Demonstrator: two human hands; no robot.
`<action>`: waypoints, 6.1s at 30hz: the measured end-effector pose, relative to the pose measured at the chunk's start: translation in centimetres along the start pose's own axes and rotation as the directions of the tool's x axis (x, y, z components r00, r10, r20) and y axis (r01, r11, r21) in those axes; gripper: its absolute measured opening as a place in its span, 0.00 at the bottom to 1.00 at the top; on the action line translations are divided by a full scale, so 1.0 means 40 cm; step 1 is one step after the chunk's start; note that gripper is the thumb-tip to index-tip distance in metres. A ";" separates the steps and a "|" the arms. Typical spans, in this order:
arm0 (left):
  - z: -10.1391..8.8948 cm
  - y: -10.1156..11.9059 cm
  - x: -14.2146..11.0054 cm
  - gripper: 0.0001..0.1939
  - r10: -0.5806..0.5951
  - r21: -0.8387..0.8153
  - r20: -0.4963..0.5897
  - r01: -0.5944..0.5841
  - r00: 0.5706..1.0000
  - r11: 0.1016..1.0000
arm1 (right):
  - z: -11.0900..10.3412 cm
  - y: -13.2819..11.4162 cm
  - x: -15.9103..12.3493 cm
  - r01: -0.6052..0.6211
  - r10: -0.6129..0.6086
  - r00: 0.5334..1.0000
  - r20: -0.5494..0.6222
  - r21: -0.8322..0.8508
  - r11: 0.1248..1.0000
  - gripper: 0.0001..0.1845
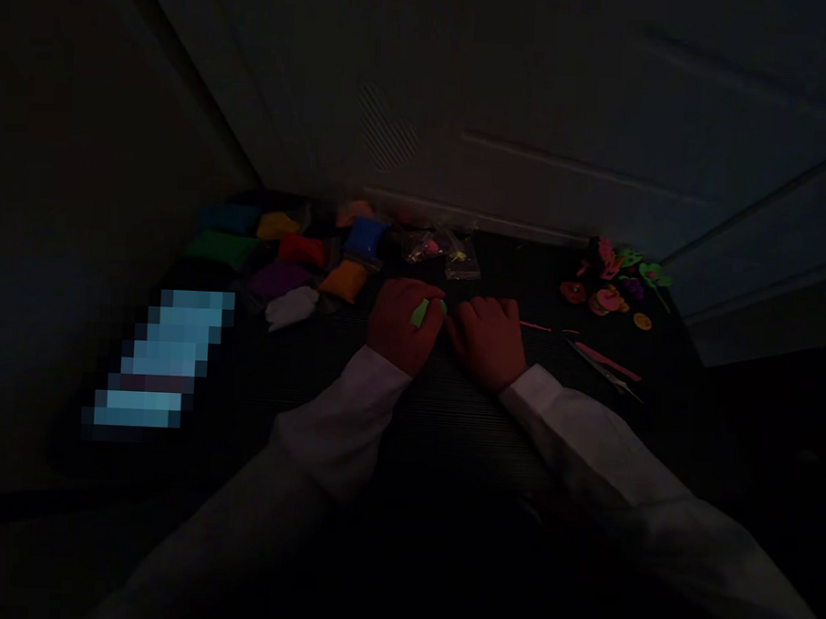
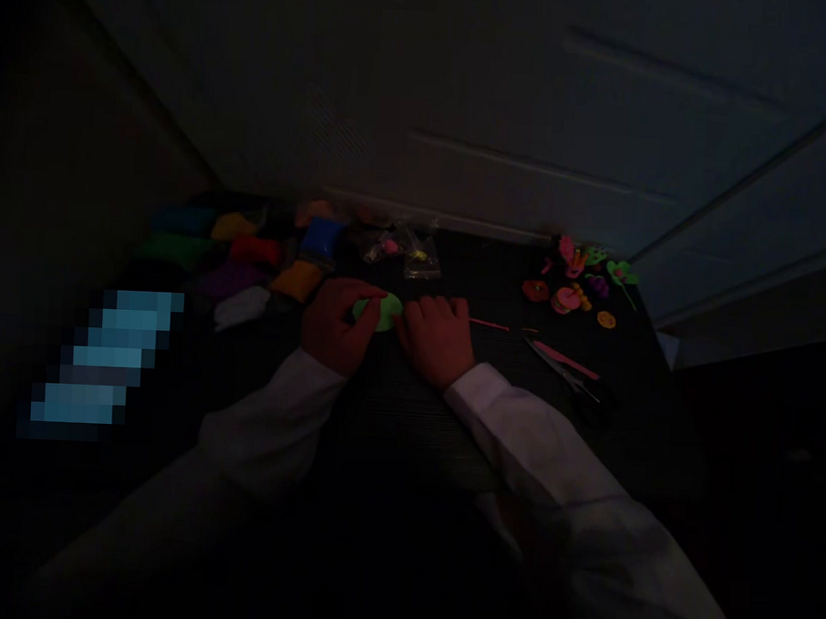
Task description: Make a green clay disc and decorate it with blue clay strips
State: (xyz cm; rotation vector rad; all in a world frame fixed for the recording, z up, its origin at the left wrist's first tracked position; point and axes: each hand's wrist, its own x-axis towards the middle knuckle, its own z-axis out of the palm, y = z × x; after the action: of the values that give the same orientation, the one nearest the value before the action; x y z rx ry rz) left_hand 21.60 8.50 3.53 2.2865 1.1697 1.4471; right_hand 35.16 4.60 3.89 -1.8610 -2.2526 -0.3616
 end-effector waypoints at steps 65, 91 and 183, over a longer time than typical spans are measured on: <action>-0.008 -0.058 0.015 0.06 -0.353 -0.153 -0.167 0.330 0.921 0.932 | -0.076 0.091 0.066 -0.294 0.338 0.893 -0.298 0.184 0.938 0.19; 0.004 -0.058 -0.007 0.18 -0.327 0.280 0.360 0.233 0.874 0.931 | -0.123 0.157 -0.147 0.055 -0.155 0.960 0.233 0.386 0.921 0.17; 0.051 0.114 -0.081 0.12 0.087 0.149 0.621 -0.227 0.779 0.963 | -0.074 0.424 -0.283 -0.431 0.395 0.892 0.220 0.151 0.890 0.20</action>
State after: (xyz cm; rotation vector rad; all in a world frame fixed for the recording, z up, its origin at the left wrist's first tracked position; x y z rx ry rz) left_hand 24.97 3.65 2.75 2.7424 0.9707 0.5187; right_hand 53.93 -3.85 4.32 -2.2665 -1.8296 0.1044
